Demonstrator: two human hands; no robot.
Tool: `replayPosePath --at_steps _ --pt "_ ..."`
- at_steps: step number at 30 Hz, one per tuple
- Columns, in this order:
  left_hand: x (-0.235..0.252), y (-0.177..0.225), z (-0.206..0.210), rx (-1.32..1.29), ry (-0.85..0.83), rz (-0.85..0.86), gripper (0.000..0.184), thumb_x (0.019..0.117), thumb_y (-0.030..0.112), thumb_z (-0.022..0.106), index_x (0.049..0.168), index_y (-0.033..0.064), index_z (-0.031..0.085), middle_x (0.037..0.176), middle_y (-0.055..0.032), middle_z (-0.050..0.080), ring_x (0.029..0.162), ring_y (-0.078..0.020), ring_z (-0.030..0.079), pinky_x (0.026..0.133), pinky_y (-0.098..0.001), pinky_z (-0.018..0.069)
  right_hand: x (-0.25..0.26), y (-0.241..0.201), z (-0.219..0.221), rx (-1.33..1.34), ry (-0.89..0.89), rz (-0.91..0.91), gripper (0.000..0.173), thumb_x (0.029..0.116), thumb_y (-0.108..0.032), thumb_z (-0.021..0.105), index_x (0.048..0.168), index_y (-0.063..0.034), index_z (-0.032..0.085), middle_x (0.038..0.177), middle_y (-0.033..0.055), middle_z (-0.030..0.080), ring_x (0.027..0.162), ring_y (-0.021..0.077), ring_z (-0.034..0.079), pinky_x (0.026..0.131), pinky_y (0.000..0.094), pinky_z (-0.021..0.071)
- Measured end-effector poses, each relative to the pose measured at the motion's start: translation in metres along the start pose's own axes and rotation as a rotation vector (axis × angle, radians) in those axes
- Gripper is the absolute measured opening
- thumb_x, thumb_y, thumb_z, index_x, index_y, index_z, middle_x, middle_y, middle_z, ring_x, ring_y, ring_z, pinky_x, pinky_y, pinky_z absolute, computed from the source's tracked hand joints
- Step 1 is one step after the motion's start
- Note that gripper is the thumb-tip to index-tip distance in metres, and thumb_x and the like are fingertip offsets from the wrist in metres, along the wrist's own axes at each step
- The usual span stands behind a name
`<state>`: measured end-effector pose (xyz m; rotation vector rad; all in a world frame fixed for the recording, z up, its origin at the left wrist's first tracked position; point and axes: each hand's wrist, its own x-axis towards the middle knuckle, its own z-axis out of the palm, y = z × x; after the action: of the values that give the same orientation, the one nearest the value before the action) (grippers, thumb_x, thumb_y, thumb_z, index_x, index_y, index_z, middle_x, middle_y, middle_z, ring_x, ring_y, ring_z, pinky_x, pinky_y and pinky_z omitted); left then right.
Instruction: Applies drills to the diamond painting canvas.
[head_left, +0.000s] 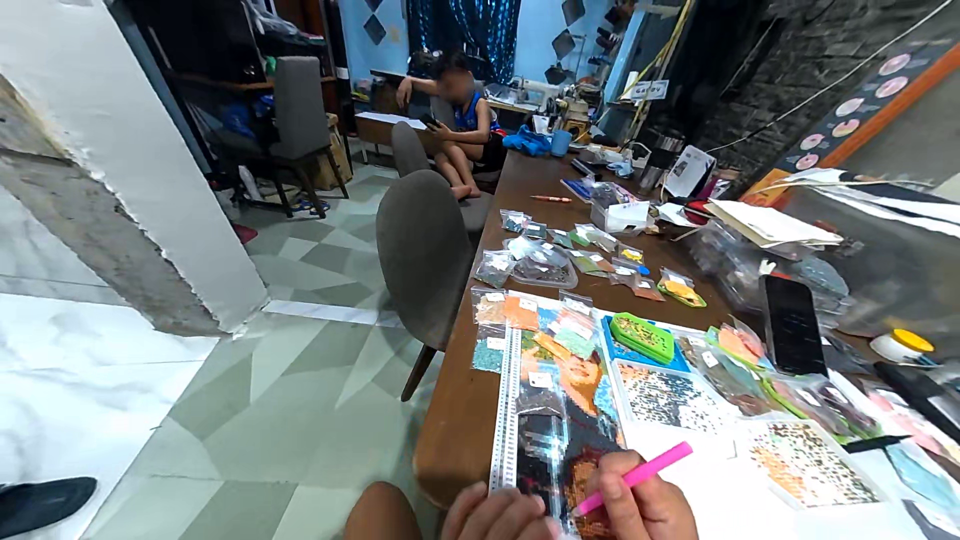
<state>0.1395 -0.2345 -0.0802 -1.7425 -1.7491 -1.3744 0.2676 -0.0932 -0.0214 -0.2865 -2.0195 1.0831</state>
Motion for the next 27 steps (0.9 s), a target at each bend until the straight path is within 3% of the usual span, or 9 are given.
replayPosePath --at_steps 2,12,27 --pt "0.0067 -0.0068 -0.0041 0.023 -0.014 -0.008 0.027 0.1050 0.042 0.054 0.118 0.0180 0.056 0.117 -0.0003 0.066 0.122 -0.0100 0.055 0.117 -0.0286 0.0239 -0.0002 0.0003 0.0008 -0.027 -0.003 0.000 0.033 0.1094 -0.034 0.046 0.095 -0.0066 0.057 0.073 -0.0009 0.062 0.066 -0.0030 0.061 0.061 0.0148 0.0533" --pt "0.0092 -0.0058 -0.0036 0.017 -0.033 -0.041 0.028 0.1042 0.043 0.055 0.117 0.0179 0.056 0.113 0.0036 0.067 0.121 -0.0048 0.054 0.119 -0.0254 0.0169 0.0006 -0.0014 0.0025 -0.078 -0.013 -0.001 0.033 0.1093 -0.031 0.047 0.094 -0.0040 0.057 0.071 0.0005 0.060 0.064 -0.0036 0.058 0.060 0.0128 0.0504" --pt "0.0096 -0.0047 -0.0024 0.037 -0.018 -0.039 0.025 0.1037 0.041 0.055 0.115 0.0188 0.058 0.112 0.0039 0.067 0.119 -0.0051 0.054 0.118 -0.0253 0.0182 0.0007 -0.0020 0.0042 -0.169 -0.041 -0.057 0.036 0.1095 -0.031 0.047 0.091 -0.0023 0.057 0.070 0.0052 0.058 0.064 0.0018 0.058 0.063 0.0151 0.0494"
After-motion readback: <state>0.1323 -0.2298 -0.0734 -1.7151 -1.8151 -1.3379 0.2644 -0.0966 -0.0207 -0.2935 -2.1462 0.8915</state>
